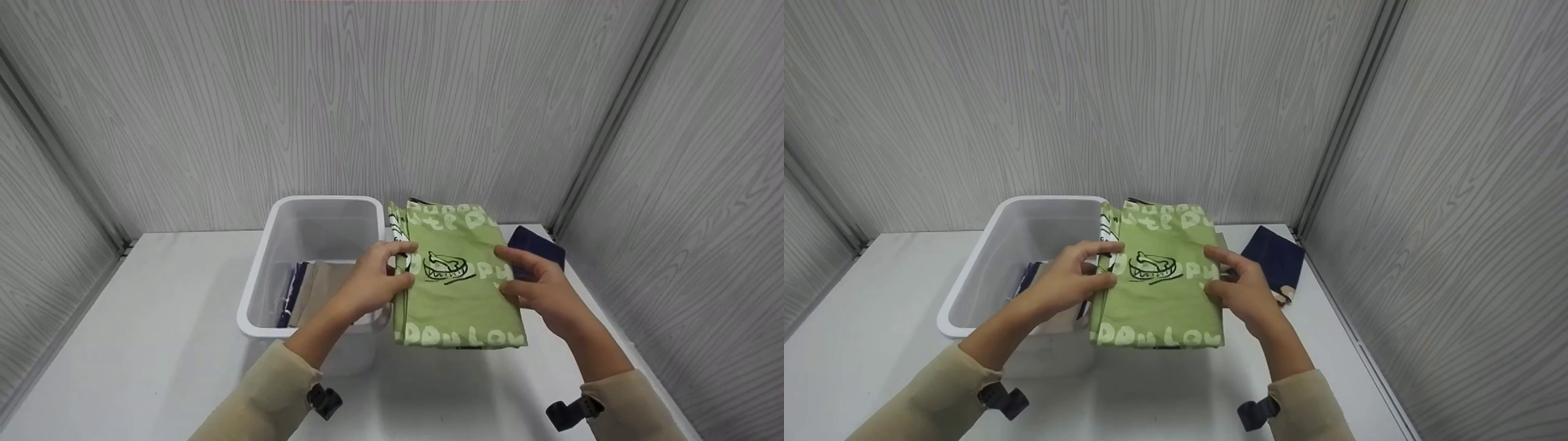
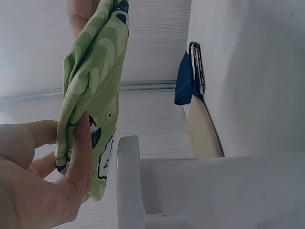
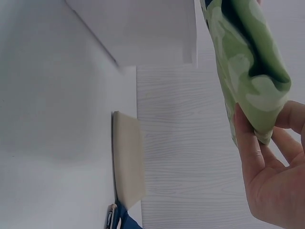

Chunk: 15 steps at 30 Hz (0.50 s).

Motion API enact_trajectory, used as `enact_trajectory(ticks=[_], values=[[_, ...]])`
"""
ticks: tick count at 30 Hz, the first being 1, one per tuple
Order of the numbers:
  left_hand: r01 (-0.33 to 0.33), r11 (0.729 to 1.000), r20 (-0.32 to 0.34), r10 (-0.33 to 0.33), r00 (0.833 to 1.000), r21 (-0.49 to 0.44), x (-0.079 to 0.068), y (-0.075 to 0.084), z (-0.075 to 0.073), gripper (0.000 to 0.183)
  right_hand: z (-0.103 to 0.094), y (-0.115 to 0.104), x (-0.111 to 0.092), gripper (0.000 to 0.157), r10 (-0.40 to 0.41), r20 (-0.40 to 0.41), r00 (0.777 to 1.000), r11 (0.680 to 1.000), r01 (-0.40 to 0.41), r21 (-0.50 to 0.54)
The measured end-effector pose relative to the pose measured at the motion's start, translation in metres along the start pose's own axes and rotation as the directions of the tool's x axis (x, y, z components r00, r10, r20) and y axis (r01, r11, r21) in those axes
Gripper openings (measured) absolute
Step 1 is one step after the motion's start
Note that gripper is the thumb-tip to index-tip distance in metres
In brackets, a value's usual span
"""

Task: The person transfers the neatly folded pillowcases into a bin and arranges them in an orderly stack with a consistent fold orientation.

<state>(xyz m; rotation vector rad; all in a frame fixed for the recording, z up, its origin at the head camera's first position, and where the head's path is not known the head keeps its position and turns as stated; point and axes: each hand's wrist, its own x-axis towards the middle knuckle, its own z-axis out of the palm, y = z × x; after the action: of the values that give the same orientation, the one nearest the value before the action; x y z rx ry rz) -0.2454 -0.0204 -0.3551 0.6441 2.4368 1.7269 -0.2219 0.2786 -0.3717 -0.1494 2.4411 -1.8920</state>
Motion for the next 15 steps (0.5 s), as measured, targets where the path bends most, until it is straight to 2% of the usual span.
enact_trajectory(ticks=[15], values=[[0.032,0.999,-0.016,-0.032,0.999,-0.014,-0.006,0.003,-0.01,0.056,0.008,-0.006,0.002,0.068,-0.008,0.0,1.0,0.999,0.008,0.034]])
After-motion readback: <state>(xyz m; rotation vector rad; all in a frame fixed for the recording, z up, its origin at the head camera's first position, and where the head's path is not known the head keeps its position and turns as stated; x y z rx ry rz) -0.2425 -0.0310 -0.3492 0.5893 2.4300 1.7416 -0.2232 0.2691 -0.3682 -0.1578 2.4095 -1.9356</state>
